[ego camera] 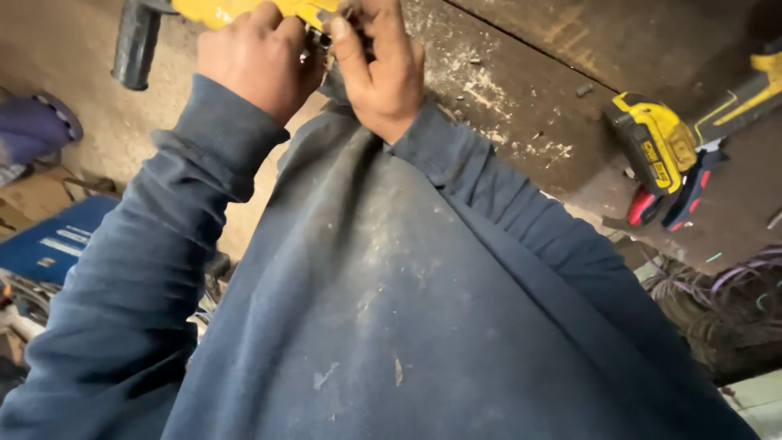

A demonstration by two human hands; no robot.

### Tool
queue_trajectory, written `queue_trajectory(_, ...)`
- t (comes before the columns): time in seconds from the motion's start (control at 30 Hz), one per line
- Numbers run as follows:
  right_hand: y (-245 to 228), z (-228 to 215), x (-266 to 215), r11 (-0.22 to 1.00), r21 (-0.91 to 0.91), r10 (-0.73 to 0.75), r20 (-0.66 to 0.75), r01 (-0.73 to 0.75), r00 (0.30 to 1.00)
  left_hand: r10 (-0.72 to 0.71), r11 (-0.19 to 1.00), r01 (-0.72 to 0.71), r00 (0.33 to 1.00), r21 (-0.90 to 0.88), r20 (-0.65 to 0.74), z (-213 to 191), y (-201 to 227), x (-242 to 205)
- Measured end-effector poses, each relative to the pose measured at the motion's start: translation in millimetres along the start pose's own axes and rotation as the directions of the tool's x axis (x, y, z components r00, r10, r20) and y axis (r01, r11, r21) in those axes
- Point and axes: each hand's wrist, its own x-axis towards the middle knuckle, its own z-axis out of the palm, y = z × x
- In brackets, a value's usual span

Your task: The person uses a cordless drill to remove screws from a yellow angle grinder. They then use a screwdriver to manipulate the internal components of the tool's switch mechanism. Finally, they reassemble the angle grinder by replacing the screws with the cordless drill.

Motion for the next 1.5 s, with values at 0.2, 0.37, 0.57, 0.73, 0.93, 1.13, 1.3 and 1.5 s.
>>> queue_trajectory(0.2, -1, 1, 4, 0.998, 0.009, -0.064, 0.027, 0.064, 0.998, 0.025, 0.997, -0.022, 0.999, 0.072, -0.036, 9, 7, 0)
queue_trajectory(0.37, 1, 7, 2, 0.999, 0.042, 0.005, 0.043, -0.007, 0.999, -0.029, 0.996, 0.034, 0.998, 0.083, -0.052, 13, 5, -6)
queue_trajectory(0.57, 3, 5, 2, 1.000, 0.012, -0.017, 0.000, 0.017, 1.000, -0.019, 1.000, 0.019, 0.999, 0.006, -0.029, 6, -3, -5)
queue_trajectory(0.73, 4, 4, 2, 0.992, -0.066, -0.106, -0.011, 0.105, 0.994, 0.057, 0.997, -0.053, 0.996, 0.060, -0.071, 15, 7, -5)
queue_trajectory(0.93, -3, 9, 1, 0.999, 0.022, -0.047, -0.016, 0.047, 0.999, 0.013, 0.995, -0.005, 0.997, 0.098, -0.082, 3, 1, -12)
queue_trajectory(1.13, -3, 4, 6, 0.999, -0.028, -0.043, 0.016, 0.043, 0.999, -0.024, 0.996, 0.024, 1.000, 0.084, -0.011, -57, -6, -9)
queue_trajectory(1.3, 1, 4, 1, 0.999, 0.035, 0.012, 0.014, -0.012, 1.000, -0.032, 0.935, 0.036, 0.999, -0.354, 0.018, -96, -3, -22)
queue_trajectory(1.5, 10, 3, 0, 0.999, 0.032, 0.017, 0.018, -0.017, 1.000, -0.144, 0.382, 0.239, 0.970, -0.893, 0.198, -63, -9, -70)
